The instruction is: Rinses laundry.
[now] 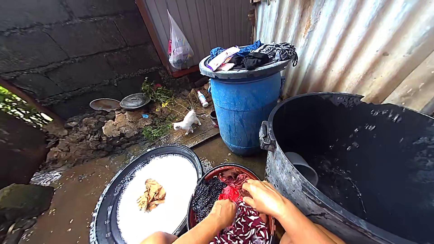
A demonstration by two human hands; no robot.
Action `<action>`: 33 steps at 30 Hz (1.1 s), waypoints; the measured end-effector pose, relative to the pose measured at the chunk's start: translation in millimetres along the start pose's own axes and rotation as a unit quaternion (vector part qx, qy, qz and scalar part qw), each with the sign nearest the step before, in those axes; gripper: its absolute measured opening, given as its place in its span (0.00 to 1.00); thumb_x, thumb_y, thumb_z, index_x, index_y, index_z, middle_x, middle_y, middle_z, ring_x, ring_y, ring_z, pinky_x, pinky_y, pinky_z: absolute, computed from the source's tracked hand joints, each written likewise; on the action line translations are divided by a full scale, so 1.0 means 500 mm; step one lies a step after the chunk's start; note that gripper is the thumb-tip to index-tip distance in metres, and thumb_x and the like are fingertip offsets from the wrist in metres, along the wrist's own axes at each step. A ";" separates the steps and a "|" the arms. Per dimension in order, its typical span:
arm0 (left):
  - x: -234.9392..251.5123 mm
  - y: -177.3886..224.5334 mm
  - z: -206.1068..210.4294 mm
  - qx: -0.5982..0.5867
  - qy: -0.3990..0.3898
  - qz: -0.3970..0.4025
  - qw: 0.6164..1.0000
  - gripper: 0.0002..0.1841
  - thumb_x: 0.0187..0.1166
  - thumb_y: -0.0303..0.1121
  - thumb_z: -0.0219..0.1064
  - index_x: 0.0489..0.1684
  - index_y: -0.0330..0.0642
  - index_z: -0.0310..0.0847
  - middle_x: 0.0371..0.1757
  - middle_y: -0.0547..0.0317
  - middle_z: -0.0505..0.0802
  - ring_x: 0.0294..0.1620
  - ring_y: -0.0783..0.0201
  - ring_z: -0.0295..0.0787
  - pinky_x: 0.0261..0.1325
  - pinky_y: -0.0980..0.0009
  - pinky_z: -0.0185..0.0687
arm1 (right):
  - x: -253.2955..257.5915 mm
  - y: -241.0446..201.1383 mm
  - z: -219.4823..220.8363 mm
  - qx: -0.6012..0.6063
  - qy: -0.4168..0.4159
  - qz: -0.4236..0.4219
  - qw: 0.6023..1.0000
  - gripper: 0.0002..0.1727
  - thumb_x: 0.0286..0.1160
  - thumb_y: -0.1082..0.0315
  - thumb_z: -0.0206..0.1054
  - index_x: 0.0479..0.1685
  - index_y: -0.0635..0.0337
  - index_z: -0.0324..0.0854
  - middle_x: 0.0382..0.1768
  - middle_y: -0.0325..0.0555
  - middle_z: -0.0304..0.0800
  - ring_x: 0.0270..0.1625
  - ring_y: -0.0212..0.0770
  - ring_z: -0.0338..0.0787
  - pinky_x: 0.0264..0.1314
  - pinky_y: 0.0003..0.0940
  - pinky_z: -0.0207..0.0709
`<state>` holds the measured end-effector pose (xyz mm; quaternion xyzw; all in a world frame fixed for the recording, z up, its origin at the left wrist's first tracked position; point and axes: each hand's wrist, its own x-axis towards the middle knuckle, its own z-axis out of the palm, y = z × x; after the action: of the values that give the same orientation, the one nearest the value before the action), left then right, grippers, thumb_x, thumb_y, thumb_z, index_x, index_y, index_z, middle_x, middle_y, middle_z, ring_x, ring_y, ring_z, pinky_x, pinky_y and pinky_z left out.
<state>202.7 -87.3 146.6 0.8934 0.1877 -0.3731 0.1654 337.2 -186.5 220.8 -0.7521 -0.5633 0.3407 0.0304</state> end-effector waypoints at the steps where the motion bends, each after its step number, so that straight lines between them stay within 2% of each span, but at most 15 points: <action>1: -0.011 0.021 -0.004 -0.021 0.030 0.037 0.999 0.16 0.88 0.30 0.54 0.63 0.29 0.83 0.67 0.32 0.87 0.68 0.32 0.84 0.66 0.33 0.76 | 0.000 0.001 -0.002 -0.003 0.000 0.003 1.000 0.22 0.88 0.57 0.59 0.69 0.64 0.80 0.67 0.62 0.83 0.73 0.60 0.82 0.75 0.59 0.70; 5: -0.028 0.123 0.076 0.024 0.186 0.237 0.953 0.12 0.83 0.22 0.57 0.51 0.26 0.88 0.57 0.32 0.91 0.62 0.36 0.89 0.62 0.41 0.83 | 0.000 0.003 -0.012 0.001 0.013 0.015 1.000 0.22 0.88 0.56 0.59 0.68 0.64 0.81 0.66 0.62 0.84 0.71 0.60 0.82 0.74 0.59 0.70; 7: -0.007 0.155 0.140 0.084 0.224 0.291 0.926 0.15 0.82 0.20 0.56 0.57 0.30 0.87 0.60 0.38 0.91 0.63 0.39 0.89 0.59 0.44 0.83 | -0.003 0.005 -0.010 -0.004 0.008 0.024 1.000 0.23 0.88 0.56 0.58 0.68 0.64 0.80 0.66 0.62 0.83 0.71 0.60 0.82 0.73 0.59 0.70; 10: 0.020 0.162 0.196 0.122 0.228 0.313 0.914 0.22 0.81 0.19 0.57 0.73 0.35 0.80 0.70 0.43 0.87 0.69 0.40 0.84 0.61 0.42 0.79 | -0.011 0.010 0.003 -0.008 -0.005 0.033 0.999 0.23 0.88 0.55 0.59 0.69 0.64 0.80 0.66 0.62 0.83 0.72 0.60 0.82 0.74 0.59 0.70; 12: 0.038 0.155 0.208 0.132 0.236 0.313 0.910 0.22 0.80 0.22 0.61 0.74 0.35 0.80 0.74 0.42 0.86 0.76 0.39 0.79 0.68 0.38 0.76 | -0.020 0.018 0.010 -0.009 -0.010 0.039 0.999 0.23 0.88 0.55 0.59 0.70 0.64 0.80 0.66 0.62 0.83 0.71 0.60 0.82 0.73 0.60 0.70; 14: 0.042 0.151 0.205 0.170 0.210 0.322 0.908 0.24 0.80 0.34 0.68 0.73 0.30 0.79 0.80 0.40 0.80 0.87 0.36 0.67 0.80 0.30 0.61 | -0.028 0.029 0.012 -0.009 -0.019 0.049 0.999 0.23 0.88 0.55 0.59 0.70 0.63 0.80 0.67 0.62 0.83 0.72 0.60 0.81 0.74 0.60 0.70; 16: 0.042 0.150 0.213 0.210 0.225 0.364 0.879 0.22 0.83 0.42 0.65 0.61 0.30 0.88 0.80 0.40 0.81 0.90 0.36 0.62 0.84 0.27 0.50 | -0.035 0.040 0.014 -0.008 -0.019 0.057 0.998 0.23 0.88 0.56 0.59 0.70 0.64 0.80 0.67 0.62 0.83 0.72 0.60 0.82 0.74 0.60 0.70; 19: 0.063 0.143 0.231 0.129 0.343 0.450 0.814 0.08 0.76 0.33 0.70 0.32 0.43 0.94 0.58 0.50 0.95 0.75 0.41 0.82 0.79 0.33 0.66 | -0.046 0.053 0.019 -0.009 -0.011 0.060 0.998 0.23 0.88 0.55 0.59 0.69 0.64 0.80 0.66 0.62 0.83 0.71 0.61 0.82 0.74 0.60 0.70; 21: 0.081 0.129 0.215 0.068 0.423 0.403 0.809 0.05 0.75 0.36 0.70 0.34 0.49 0.92 0.52 0.55 0.95 0.67 0.48 0.88 0.73 0.40 0.76 | -0.060 0.059 0.023 -0.003 -0.004 0.056 0.998 0.23 0.88 0.56 0.58 0.69 0.64 0.80 0.66 0.62 0.83 0.71 0.61 0.82 0.73 0.60 0.71; 23: 0.098 0.088 0.178 -0.006 0.427 0.244 0.871 0.13 0.74 0.41 0.70 0.49 0.46 0.92 0.61 0.45 0.93 0.70 0.41 0.86 0.70 0.36 0.76 | -0.075 0.064 0.030 0.013 0.003 0.043 0.999 0.22 0.88 0.57 0.59 0.68 0.64 0.81 0.65 0.62 0.84 0.69 0.60 0.83 0.73 0.60 0.71; 25: 0.118 0.020 0.132 -0.107 0.272 0.018 0.956 0.30 0.80 0.50 0.66 0.82 0.50 0.75 0.84 0.36 0.73 0.87 0.31 0.63 0.77 0.27 0.61 | -0.081 0.067 0.033 0.025 0.003 0.031 0.999 0.22 0.88 0.56 0.59 0.68 0.64 0.81 0.64 0.62 0.85 0.69 0.60 0.84 0.73 0.59 0.71; 26: 0.134 -0.018 0.115 -0.156 0.181 -0.070 0.969 0.36 0.79 0.56 0.66 0.87 0.54 0.67 0.88 0.36 0.66 0.89 0.31 0.58 0.76 0.26 0.60 | -0.081 0.068 0.035 0.026 0.002 0.030 0.999 0.22 0.88 0.56 0.59 0.69 0.64 0.80 0.64 0.62 0.85 0.69 0.59 0.84 0.73 0.59 0.71; 28: 0.158 -0.078 0.097 -0.240 0.089 -0.121 0.959 0.35 0.77 0.54 0.71 0.81 0.44 0.72 0.79 0.31 0.77 0.81 0.32 0.71 0.74 0.29 0.68 | -0.077 0.070 0.036 0.023 0.003 0.031 0.999 0.22 0.87 0.56 0.60 0.68 0.63 0.81 0.64 0.62 0.85 0.69 0.60 0.84 0.72 0.59 0.72; 30: 0.147 -0.093 0.085 -0.345 0.100 -0.088 0.929 0.20 0.76 0.37 0.75 0.56 0.29 0.80 0.59 0.30 0.87 0.64 0.38 0.84 0.67 0.39 0.75 | -0.069 0.068 0.033 0.020 -0.002 0.033 0.999 0.22 0.86 0.57 0.61 0.68 0.64 0.80 0.65 0.63 0.84 0.70 0.61 0.83 0.73 0.60 0.72; 33: 0.083 -0.075 0.039 -0.427 0.157 -0.009 0.891 0.08 0.69 0.20 0.72 0.33 0.33 0.74 0.36 0.46 0.84 0.41 0.53 0.83 0.49 0.51 0.79 | -0.063 0.058 0.024 0.027 0.004 0.043 0.999 0.24 0.83 0.60 0.65 0.72 0.65 0.77 0.69 0.64 0.81 0.73 0.61 0.80 0.75 0.61 0.71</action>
<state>200.8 -54.3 97.7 0.7821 0.3606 -0.1131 0.4954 350.4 -228.5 213.9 -0.7756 -0.5210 0.3542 0.0385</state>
